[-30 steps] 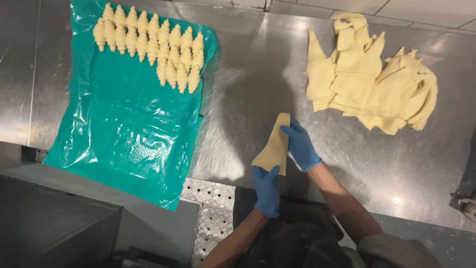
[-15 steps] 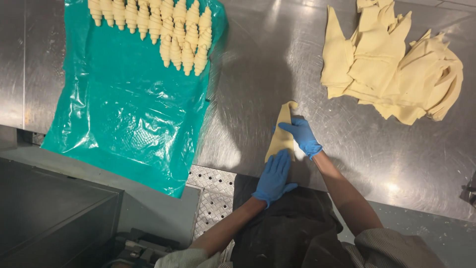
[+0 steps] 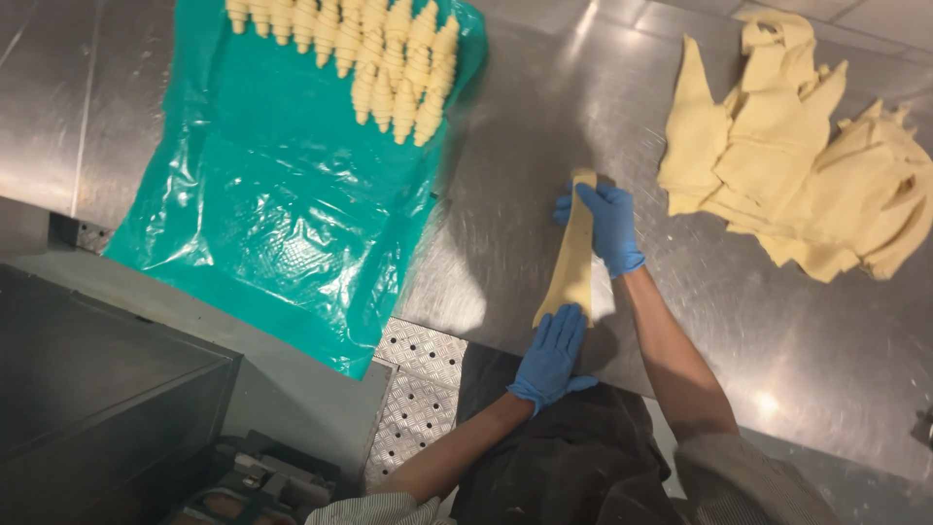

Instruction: Rolling triangular pieces of dough into croissant shapes and placing them on a tray.

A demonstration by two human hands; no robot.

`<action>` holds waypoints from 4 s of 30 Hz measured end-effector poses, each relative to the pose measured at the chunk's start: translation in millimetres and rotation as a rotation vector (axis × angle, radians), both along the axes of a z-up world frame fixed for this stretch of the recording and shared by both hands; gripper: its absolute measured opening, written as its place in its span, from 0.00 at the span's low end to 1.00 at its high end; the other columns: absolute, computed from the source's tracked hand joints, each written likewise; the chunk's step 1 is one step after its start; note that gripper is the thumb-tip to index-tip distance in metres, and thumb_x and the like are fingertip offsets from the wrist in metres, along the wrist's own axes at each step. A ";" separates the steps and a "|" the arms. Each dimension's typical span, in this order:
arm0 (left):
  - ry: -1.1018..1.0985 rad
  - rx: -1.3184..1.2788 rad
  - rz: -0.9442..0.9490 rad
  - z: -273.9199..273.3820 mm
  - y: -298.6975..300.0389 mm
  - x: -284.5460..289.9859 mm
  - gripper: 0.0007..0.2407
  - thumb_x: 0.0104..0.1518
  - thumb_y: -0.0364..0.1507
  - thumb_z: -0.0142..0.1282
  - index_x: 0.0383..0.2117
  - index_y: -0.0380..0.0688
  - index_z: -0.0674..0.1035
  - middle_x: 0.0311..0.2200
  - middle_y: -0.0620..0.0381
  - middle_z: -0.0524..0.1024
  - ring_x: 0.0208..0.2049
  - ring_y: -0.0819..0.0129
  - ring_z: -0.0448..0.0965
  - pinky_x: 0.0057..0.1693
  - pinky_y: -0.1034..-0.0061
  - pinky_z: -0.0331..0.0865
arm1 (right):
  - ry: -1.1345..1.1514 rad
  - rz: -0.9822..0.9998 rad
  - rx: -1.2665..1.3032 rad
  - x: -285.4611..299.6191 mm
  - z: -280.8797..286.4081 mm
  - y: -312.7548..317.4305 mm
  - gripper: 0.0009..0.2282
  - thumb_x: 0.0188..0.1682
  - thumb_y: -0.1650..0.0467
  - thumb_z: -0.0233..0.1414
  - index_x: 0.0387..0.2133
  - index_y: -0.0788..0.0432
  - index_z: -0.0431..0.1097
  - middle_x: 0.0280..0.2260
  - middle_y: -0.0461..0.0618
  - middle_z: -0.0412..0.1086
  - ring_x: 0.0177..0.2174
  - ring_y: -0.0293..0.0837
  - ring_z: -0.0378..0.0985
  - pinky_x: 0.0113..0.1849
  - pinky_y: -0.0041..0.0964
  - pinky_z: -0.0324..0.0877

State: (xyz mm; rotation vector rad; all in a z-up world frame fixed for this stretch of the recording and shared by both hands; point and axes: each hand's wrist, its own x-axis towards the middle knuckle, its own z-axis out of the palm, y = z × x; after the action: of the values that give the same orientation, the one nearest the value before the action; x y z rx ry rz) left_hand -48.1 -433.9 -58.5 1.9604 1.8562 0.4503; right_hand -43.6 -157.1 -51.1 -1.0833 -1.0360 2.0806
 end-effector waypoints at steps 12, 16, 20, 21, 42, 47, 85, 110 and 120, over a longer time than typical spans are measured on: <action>0.128 0.013 0.008 7.2 -3.8 1.9 0.48 0.52 0.60 0.51 0.70 0.29 0.57 0.73 0.37 0.50 0.76 0.45 0.45 0.76 0.54 0.39 | 0.051 0.067 0.096 -51.7 12.1 69.4 0.08 0.59 0.71 0.51 0.39 0.68 0.72 0.31 0.57 0.75 0.27 0.46 0.80 0.34 0.40 0.79; 0.146 0.015 0.028 8.0 -1.9 2.5 0.48 0.51 0.60 0.50 0.71 0.30 0.57 0.73 0.37 0.50 0.75 0.46 0.45 0.76 0.55 0.39 | 0.071 0.090 0.074 -62.3 11.6 81.4 0.09 0.58 0.70 0.52 0.39 0.67 0.72 0.31 0.56 0.75 0.27 0.46 0.79 0.33 0.40 0.79; 0.161 0.014 0.035 6.5 -4.4 0.2 0.47 0.52 0.61 0.48 0.70 0.31 0.58 0.74 0.39 0.50 0.76 0.48 0.45 0.77 0.56 0.40 | -0.009 0.106 0.108 -76.6 7.5 89.4 0.09 0.59 0.69 0.50 0.39 0.65 0.72 0.30 0.55 0.75 0.26 0.45 0.79 0.32 0.40 0.78; 0.155 0.024 0.031 5.0 -4.5 1.2 0.47 0.52 0.61 0.47 0.70 0.32 0.59 0.74 0.40 0.51 0.76 0.48 0.45 0.77 0.56 0.41 | -0.023 0.096 0.117 -76.8 5.3 92.7 0.09 0.59 0.69 0.50 0.39 0.65 0.72 0.30 0.55 0.75 0.26 0.45 0.79 0.31 0.40 0.78; -0.172 0.148 0.252 14.0 -2.0 -36.4 0.46 0.52 0.55 0.60 0.70 0.33 0.55 0.72 0.32 0.49 0.74 0.38 0.47 0.74 0.40 0.40 | -0.276 0.128 0.712 -29.4 50.0 56.0 0.27 0.62 0.68 0.46 0.71 0.67 0.44 0.71 0.61 0.50 0.68 0.52 0.58 0.66 0.41 0.56; -0.135 0.029 0.304 16.2 -7.5 -39.9 0.47 0.52 0.52 0.62 0.69 0.29 0.53 0.71 0.29 0.48 0.73 0.38 0.45 0.72 0.36 0.34 | -0.679 0.317 1.050 106.4 -1.8 -119.5 0.27 0.58 0.68 0.46 0.69 0.68 0.47 0.68 0.66 0.51 0.68 0.61 0.52 0.67 0.55 0.46; 0.066 -0.068 -0.019 -15.0 -37.0 -11.7 0.44 0.43 0.47 0.64 0.67 0.34 0.62 0.70 0.44 0.56 0.72 0.55 0.54 0.73 0.45 0.44 | -0.966 0.798 1.347 147.1 -29.8 -231.3 0.33 0.49 0.56 0.51 0.62 0.69 0.57 0.65 0.65 0.54 0.66 0.59 0.51 0.62 0.72 0.41; -0.075 -0.014 0.103 -11.4 -10.6 -11.9 0.56 0.38 0.63 0.57 0.70 0.30 0.56 0.72 0.38 0.52 0.75 0.48 0.47 0.74 0.40 0.36 | -0.986 0.756 1.436 136.2 -20.9 -195.3 0.30 0.51 0.61 0.49 0.63 0.67 0.57 0.66 0.62 0.53 0.68 0.55 0.47 0.66 0.66 0.38; -0.020 0.029 0.127 -9.7 11.9 -27.6 0.53 0.41 0.65 0.51 0.70 0.34 0.56 0.73 0.41 0.49 0.75 0.51 0.46 0.73 0.36 0.33 | -0.995 0.721 1.419 123.0 -8.9 -176.7 0.30 0.53 0.60 0.46 0.66 0.66 0.54 0.66 0.62 0.52 0.68 0.56 0.48 0.65 0.66 0.37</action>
State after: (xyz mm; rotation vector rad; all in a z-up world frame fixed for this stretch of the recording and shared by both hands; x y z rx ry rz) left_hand -75.7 -422.0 -68.1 1.8558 1.9798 0.5350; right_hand 79.3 -333.8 -60.0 -0.8696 -2.9699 0.4326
